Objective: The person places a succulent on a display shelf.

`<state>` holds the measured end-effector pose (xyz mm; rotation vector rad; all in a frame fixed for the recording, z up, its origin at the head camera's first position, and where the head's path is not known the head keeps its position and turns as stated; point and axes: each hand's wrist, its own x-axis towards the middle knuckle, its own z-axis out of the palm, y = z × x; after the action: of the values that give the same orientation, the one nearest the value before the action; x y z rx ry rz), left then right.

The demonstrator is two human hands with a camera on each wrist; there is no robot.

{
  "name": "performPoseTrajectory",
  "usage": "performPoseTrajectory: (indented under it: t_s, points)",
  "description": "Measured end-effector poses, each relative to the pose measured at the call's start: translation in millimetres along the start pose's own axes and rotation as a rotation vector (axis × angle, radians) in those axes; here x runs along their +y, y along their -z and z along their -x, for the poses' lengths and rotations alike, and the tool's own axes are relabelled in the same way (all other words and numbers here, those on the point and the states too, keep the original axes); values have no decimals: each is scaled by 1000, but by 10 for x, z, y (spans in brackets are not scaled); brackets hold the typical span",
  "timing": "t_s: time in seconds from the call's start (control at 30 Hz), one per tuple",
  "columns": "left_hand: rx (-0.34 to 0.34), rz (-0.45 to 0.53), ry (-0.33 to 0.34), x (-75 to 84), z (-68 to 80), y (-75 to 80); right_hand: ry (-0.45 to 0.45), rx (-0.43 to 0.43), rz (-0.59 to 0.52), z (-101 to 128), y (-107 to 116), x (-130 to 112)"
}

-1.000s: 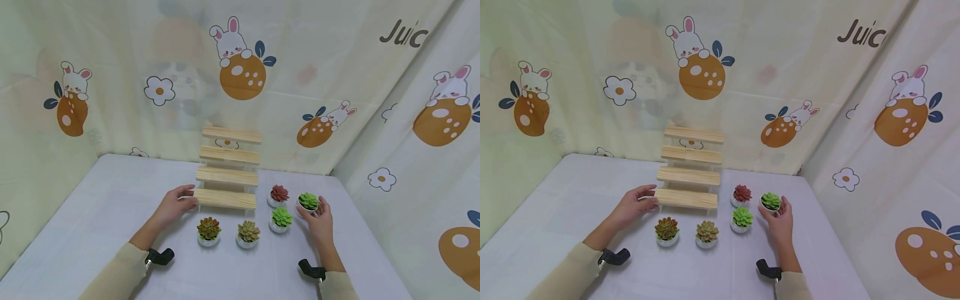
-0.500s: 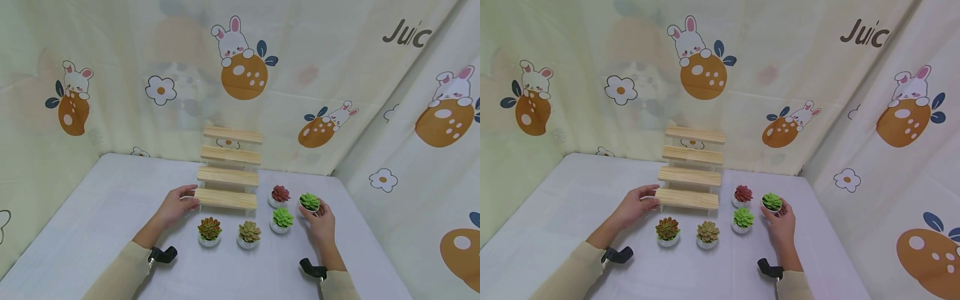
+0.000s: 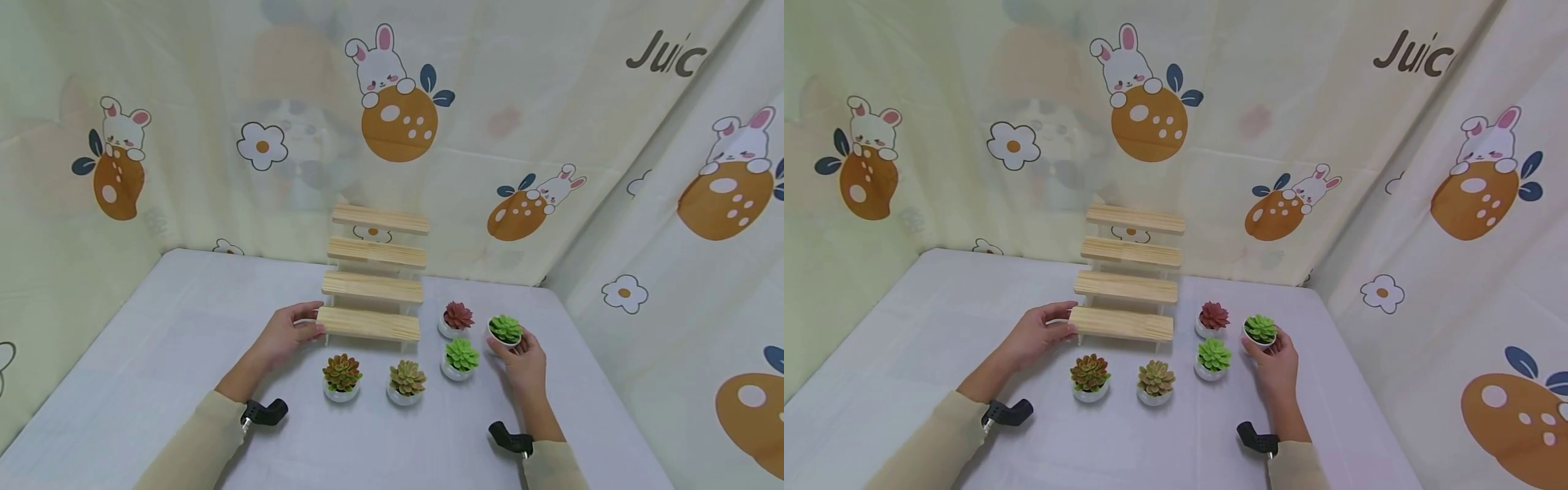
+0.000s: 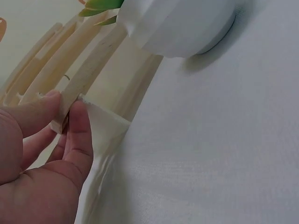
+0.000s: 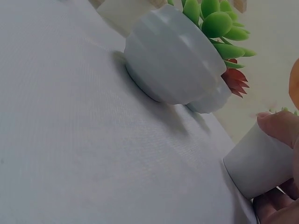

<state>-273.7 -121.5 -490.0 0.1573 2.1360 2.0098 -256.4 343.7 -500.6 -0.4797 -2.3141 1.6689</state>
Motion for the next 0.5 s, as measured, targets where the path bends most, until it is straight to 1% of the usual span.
performPoseTrajectory:
  t_s: [0.23, 0.5]
  points:
    - [-38, 23, -4, 6, -8, 37, -10, -10, 7, 27, 13, -29]
    - [-56, 30, -14, -13, -20, 63, -18, -36, 83, 51, 68, -101]
